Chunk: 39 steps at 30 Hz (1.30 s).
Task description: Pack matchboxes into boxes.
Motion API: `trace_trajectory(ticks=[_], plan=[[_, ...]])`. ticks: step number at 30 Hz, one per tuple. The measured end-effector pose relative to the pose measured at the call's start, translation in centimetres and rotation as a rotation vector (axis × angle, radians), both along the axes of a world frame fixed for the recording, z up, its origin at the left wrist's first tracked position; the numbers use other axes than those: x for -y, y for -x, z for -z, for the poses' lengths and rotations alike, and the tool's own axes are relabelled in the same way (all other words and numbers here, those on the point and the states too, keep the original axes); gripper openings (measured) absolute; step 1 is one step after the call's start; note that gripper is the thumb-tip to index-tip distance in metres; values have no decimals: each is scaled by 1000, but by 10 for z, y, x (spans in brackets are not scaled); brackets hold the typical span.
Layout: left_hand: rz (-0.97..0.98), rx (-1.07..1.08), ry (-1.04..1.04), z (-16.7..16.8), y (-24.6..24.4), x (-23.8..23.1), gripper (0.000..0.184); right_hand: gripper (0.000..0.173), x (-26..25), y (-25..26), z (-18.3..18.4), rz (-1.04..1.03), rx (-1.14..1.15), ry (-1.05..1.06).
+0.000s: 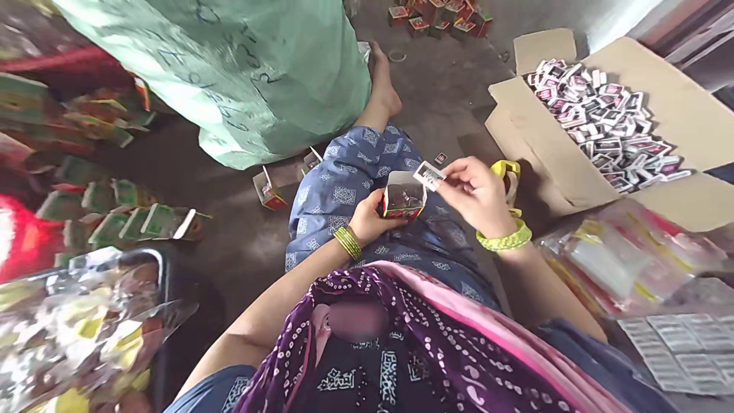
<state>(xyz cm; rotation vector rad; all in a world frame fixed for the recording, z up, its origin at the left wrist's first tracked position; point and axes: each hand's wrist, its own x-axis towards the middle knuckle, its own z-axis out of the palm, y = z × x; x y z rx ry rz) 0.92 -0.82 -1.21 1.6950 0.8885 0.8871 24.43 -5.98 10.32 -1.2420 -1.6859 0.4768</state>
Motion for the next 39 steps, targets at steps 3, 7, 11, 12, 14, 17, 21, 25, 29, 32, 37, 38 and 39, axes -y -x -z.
trace_trajectory(ticks=[3,7,11,12,14,17,21,25,29,32,37,38,39], plan=[[9,0,22,-1,0,1,71,17,4,25,8,-30,190,3],[5,-72,-68,-4,2,4,68,23,3,50,32,1,317,18],[-14,-99,-138,-10,4,8,63,24,6,61,27,25,395,34],[-10,-112,-137,-12,5,7,63,23,6,63,24,23,417,20],[-3,-157,-128,-15,4,7,64,20,5,64,20,24,462,-16],[-1,-177,-122,-13,2,6,64,20,3,67,24,46,479,-22],[-13,-161,-91,-12,4,4,67,22,2,72,36,68,484,-37],[-18,-168,-162,-8,4,8,52,28,0,70,47,-39,630,-246],[-20,-181,-119,-7,4,8,41,35,1,70,47,-140,764,-127],[4,-225,-122,-6,3,10,49,36,3,71,50,-197,846,-54],[13,-136,-138,-12,3,11,58,27,5,66,50,-73,799,-211],[7,-79,-121,-11,4,11,65,24,5,63,52,-8,748,-281],[2,-1,-109,-9,5,11,75,27,4,59,54,51,684,-325]])
